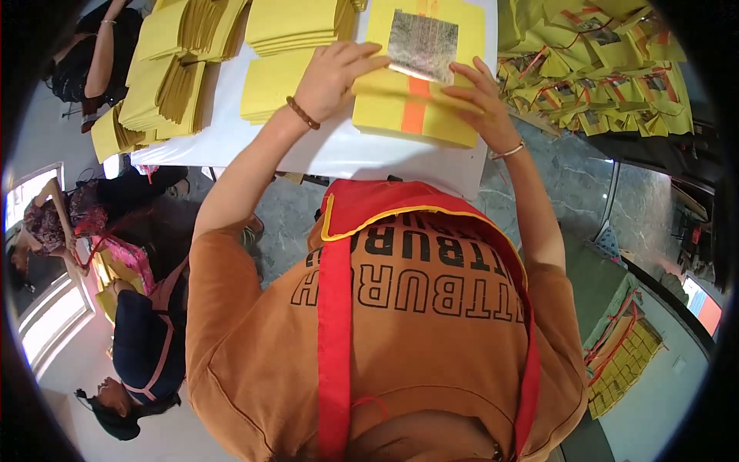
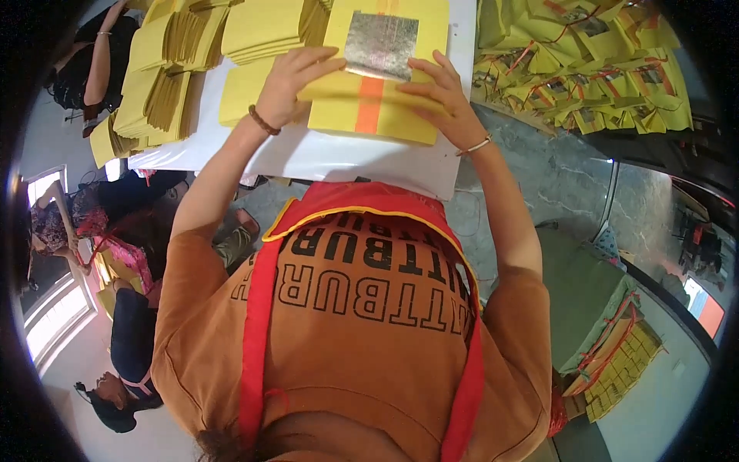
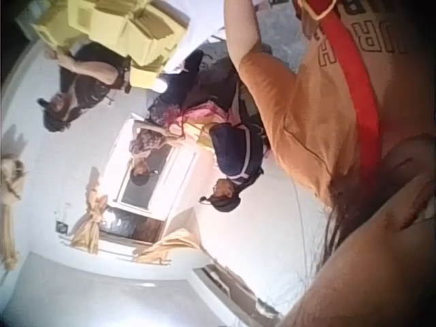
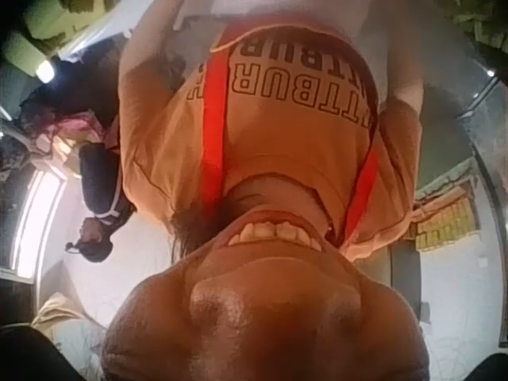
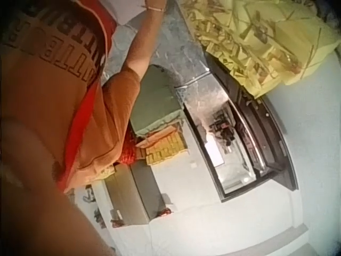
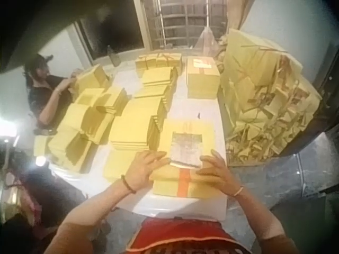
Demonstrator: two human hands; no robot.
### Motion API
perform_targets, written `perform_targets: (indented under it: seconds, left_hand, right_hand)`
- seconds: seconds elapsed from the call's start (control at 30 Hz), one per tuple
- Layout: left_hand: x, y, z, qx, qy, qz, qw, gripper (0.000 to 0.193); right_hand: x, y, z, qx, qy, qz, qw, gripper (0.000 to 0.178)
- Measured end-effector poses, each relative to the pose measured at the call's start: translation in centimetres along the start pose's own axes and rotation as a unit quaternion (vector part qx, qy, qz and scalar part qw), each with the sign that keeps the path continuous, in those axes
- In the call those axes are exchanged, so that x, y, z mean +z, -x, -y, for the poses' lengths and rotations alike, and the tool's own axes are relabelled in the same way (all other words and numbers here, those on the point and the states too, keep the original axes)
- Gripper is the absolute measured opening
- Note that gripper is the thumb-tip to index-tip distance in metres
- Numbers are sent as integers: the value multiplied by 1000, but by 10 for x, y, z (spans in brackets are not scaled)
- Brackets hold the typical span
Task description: Sorting, stacking, and organizing yellow paper sheets on a work table.
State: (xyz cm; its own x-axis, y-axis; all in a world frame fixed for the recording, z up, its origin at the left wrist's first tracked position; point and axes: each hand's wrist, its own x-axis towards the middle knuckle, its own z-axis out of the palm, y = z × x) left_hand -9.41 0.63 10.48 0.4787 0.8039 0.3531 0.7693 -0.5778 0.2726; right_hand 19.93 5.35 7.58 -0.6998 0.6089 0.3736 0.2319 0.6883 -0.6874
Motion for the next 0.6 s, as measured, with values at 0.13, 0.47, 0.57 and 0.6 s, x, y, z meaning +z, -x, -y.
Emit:
perform_targets:
  seconds: [0.13,0.47,0.57,0.6]
  left_hand:
    - [-8,-1,-4,58,-119,-43,990,48]
    - [-39,21,-48,81,12,-4,997,31]
    - [-32,23,-47,3,111,-12,994,26]
    - [-31,20,-47,-74,141,5,987,23]
  right_hand:
    - [-14,-7,14,-9,89,-25,996,36]
    - [-35,8,60,-75,109,36,991,29]
    - [-22,14,64,15,13,29,999,24]
    - [-21,11,64,15,11,30,999,24]
